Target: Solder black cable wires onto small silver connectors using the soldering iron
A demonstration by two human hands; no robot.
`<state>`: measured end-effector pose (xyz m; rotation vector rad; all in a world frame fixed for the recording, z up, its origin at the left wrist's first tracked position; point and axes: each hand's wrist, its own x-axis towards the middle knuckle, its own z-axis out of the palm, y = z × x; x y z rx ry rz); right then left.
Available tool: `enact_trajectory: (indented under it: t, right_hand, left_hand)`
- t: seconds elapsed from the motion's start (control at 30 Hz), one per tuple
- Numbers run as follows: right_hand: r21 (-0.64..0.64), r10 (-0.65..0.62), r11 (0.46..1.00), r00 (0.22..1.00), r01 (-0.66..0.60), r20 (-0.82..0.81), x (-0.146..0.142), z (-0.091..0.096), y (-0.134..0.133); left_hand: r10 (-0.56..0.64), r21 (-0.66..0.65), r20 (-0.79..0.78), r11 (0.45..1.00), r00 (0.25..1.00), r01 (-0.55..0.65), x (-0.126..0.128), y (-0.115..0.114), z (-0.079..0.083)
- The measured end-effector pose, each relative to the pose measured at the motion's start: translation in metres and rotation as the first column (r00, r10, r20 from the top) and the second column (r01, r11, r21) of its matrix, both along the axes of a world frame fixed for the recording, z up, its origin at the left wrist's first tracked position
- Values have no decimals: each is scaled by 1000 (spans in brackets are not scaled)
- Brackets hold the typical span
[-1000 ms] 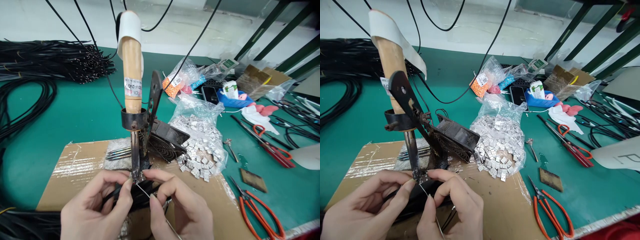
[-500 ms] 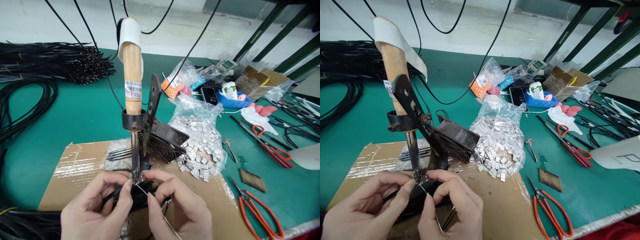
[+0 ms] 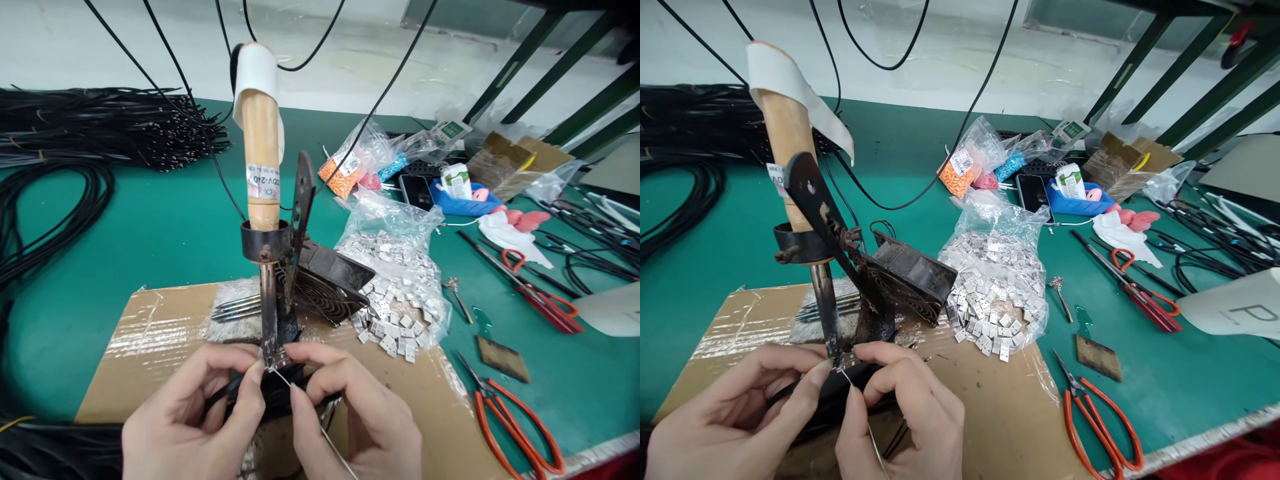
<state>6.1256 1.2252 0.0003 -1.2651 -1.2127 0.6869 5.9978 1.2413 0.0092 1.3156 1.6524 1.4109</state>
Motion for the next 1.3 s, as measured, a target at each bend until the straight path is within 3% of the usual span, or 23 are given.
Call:
enact_trajectory:
  t: [0.17,0.5,0.73,0.9,1.07,1.17,1.3]
  right_hand:
    - [30,10,999,1000,-10,0,0,-2,2]
    - [81,-57,995,997,53,54,-6,0,-1]
    - [157,-128,981,987,111,101,-11,-8,-1]
    - [194,-163,971,982,142,97,-14,-9,1]
    - [208,-159,970,977,127,144,-14,-9,1]
    - [239,-181,960,975,146,132,-15,-11,2]
    - [232,-180,962,975,147,131,-16,-11,2]
  left_hand:
    - [31,-2,1,1000,1000,-31,2,-2,1]
    - [-65,-16,-15,998,998,65,-8,-7,-10]
    - [83,-76,-119,993,989,-93,6,-2,-1]
    - [113,-59,-137,991,984,-122,10,2,4]
    - [21,-78,-104,996,994,-29,0,-4,-2]
    - [-55,-25,-71,998,996,53,-5,-7,-5]
    - [-75,10,-56,997,996,76,-7,-8,-9]
